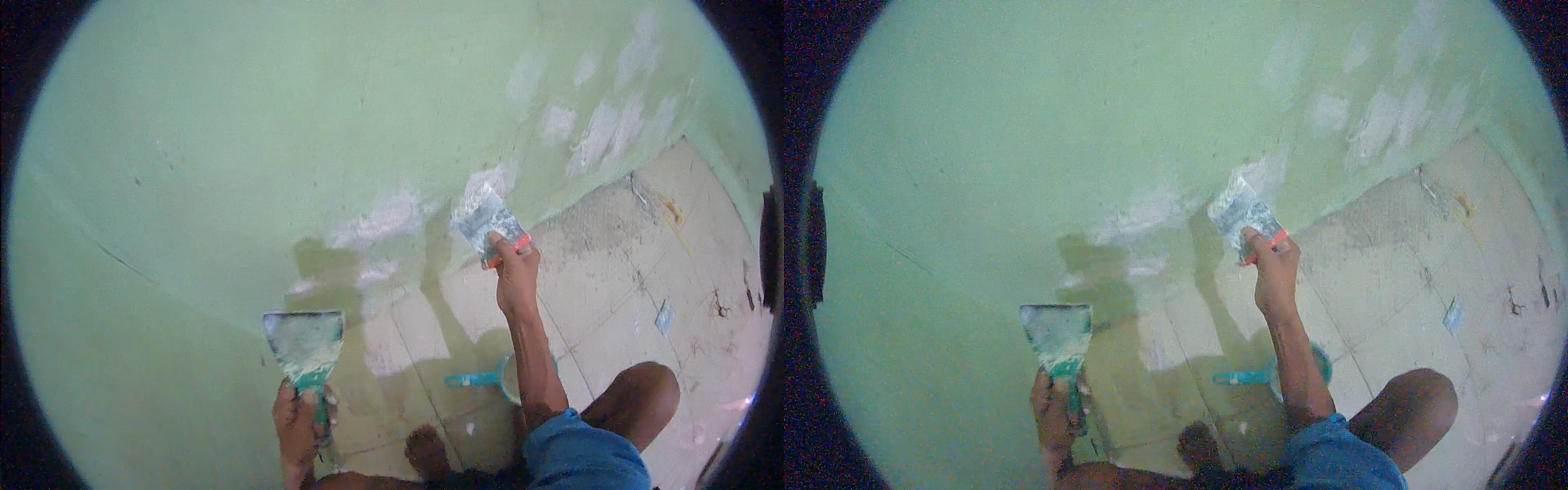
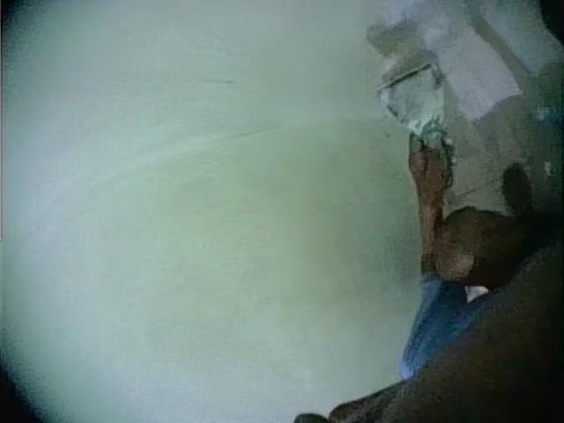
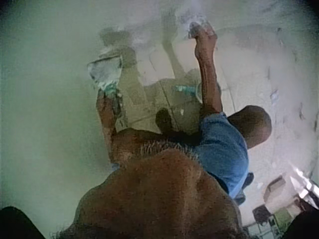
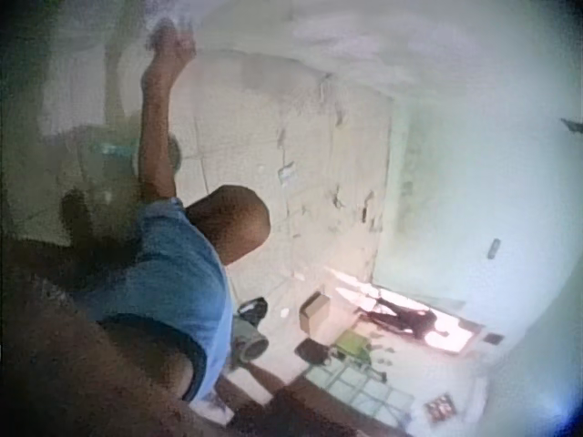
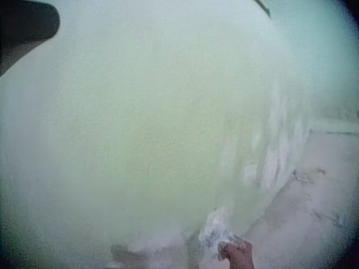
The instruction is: The person applies a patching compound to a wall using a putty knife and then smooths it over with another flat tool.
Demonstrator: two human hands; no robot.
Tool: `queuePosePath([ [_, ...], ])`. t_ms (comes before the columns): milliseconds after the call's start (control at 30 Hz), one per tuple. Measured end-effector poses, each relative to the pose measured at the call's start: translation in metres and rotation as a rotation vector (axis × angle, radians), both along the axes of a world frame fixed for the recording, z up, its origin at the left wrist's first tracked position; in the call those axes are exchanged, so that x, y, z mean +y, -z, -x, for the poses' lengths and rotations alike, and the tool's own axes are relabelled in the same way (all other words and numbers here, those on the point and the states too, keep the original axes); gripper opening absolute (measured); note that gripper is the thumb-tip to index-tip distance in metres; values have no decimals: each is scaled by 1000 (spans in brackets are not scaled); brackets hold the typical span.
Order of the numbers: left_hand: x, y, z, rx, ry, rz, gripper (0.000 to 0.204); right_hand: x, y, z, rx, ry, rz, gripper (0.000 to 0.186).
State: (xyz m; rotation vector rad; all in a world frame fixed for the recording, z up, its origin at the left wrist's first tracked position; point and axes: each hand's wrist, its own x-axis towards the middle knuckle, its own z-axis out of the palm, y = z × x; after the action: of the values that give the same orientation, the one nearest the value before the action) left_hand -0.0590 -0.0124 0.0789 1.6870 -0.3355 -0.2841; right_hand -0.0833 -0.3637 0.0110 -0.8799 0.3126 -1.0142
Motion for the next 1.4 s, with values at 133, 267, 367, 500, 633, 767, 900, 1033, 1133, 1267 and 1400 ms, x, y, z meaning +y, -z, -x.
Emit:
queuePosePath([
  [133, 11, 3, 2, -13, -77, 111, 27, -17, 9, -8, -72, 9, 9, 14],
  [267, 6, 46, 16, 24, -121, 278, 32, -23, 15, -5, -150, -56, 62, 14],
  [367, 12, 71, 23, 67, -52, 238, 55, -33, 29, -9, -197, -18, 212, 13],
  [500, 14, 74, 10, 58, 65, 181, 49, -47, 34, -25, -83, 231, 509, 8],
  [633, 7, 70, 4, 55, -20, 192, 41, -51, 12, -37, 77, 642, 952, 30],
  [767, 12, 76, 0, 130, -98, 176, 30, -75, -17, -43, 119, 928, 1258, 57],
  [900, 16, 70, 0, 181, -155, 175, 24, -87, -43, -46, 101, 1113, 1406, 63],
  [1033, 14, 54, -1, 168, -205, 174, 23, -88, -52, -52, 137, 1126, 1472, 62],
  [1133, 11, 54, -1, 165, -256, 152, 23, -79, -39, -57, 110, 1077, 1307, 57],
  [1267, 11, 51, 0, 172, -299, 101, 26, -58, -31, -65, 59, 1083, 1451, 52],
  [1400, 10, 49, 2, 206, -298, 107, 31, -46, -44, -91, 63, 1150, 1552, 50],
])
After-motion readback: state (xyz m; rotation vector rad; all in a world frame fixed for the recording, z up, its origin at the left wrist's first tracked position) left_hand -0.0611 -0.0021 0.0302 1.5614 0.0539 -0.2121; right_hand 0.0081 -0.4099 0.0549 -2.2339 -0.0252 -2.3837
